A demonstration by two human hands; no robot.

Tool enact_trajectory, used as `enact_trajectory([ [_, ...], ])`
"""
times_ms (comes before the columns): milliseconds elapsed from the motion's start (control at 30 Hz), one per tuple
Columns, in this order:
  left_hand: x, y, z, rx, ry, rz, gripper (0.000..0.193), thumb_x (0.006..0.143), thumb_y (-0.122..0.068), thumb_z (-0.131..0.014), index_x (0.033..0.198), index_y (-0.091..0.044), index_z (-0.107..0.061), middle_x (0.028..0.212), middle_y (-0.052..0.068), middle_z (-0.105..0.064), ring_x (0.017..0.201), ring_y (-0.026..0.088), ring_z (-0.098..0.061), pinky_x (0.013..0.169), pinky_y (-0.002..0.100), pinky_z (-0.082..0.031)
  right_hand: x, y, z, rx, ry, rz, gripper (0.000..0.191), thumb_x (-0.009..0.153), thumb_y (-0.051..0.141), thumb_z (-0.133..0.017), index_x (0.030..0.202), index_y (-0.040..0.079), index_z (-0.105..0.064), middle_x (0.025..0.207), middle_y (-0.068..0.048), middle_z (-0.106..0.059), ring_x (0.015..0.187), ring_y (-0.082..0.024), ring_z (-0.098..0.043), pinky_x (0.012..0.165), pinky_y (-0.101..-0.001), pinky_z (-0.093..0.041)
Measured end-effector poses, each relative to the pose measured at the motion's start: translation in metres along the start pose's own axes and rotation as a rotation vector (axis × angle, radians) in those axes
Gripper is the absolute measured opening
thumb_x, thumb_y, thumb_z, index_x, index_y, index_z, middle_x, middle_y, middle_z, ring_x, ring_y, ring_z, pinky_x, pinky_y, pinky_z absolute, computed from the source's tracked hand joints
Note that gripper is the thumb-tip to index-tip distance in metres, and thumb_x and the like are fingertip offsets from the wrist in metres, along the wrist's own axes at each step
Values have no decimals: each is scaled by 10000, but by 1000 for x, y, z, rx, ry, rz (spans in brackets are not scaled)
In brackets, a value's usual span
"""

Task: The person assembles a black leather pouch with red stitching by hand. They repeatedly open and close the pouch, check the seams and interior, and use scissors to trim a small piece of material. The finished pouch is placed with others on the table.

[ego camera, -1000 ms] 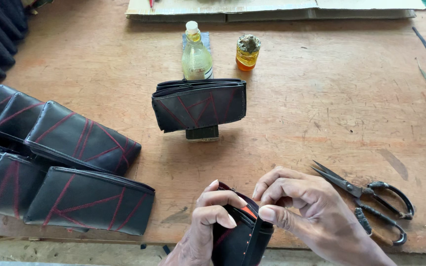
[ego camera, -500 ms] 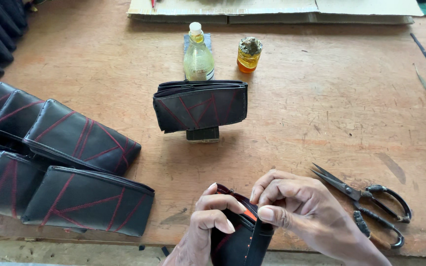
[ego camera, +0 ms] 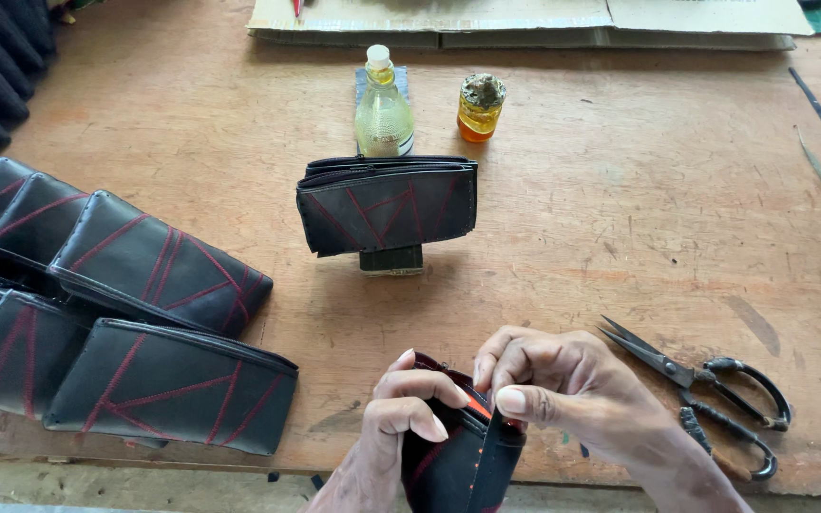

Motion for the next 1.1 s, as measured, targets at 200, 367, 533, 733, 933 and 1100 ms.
enact_trajectory([
  [200,6,-6,-2,69,-38,-25,571,911,-382,-838,1209,-181,-394,1246,131,-638,1244,252,-589,1306,525,-224,-7,19,-4,-63,-20,70,249,923,196,-744,865,-45,-723,1032,-110,-638,819,-114,-579,678,-260,-466],
  [367,9,-4,1,-1,-18,-93,451,942,-448,-688,1201,-184,-428,1266,143,-632,1224,232,-581,1220,463,-301,-11,30,-9,-85,0,128,239,966,181,-743,881,-40,-704,1047,-109,-628,890,-130,-604,771,-286,-510],
  [533,14,6,4,-87,-30,-52,164,1063,-327,-509,1112,-182,-449,1171,152,-652,1134,239,-602,1207,510,-255,-3,14,-2,-68,-51,29,219,926,172,-736,875,-39,-708,1049,-102,-620,787,-112,-584,680,-271,-499],
  [733,13,-9,3,23,9,-51,388,1021,-394,-675,1156,-160,-396,1206,171,-610,1156,248,-575,1213,505,-274,3,9,-3,-37,-18,38,234,930,184,-737,856,-35,-702,1049,-101,-620,740,-111,-598,638,-261,-507],
  [933,16,-10,5,-6,9,-25,395,1031,-463,-609,1169,-165,-390,1231,169,-593,1196,243,-571,1273,564,-214,9,-5,-2,27,-3,2,253,929,204,-755,856,-31,-695,1051,-86,-610,753,-100,-575,652,-253,-493],
  [1100,19,-15,4,-34,70,40,410,1041,-558,-460,1189,-181,-399,1285,174,-607,1268,255,-567,1313,607,-118,16,-16,-12,68,100,26,264,944,259,-756,870,22,-666,1049,-61,-628,883,-94,-565,751,-241,-460],
])
Point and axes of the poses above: each hand's wrist, its own x-axis towards the middle knuckle, its own z-axis out of the back of the hand, y = z × x, the point moved 10 cm from there along x, towards the middle knuckle
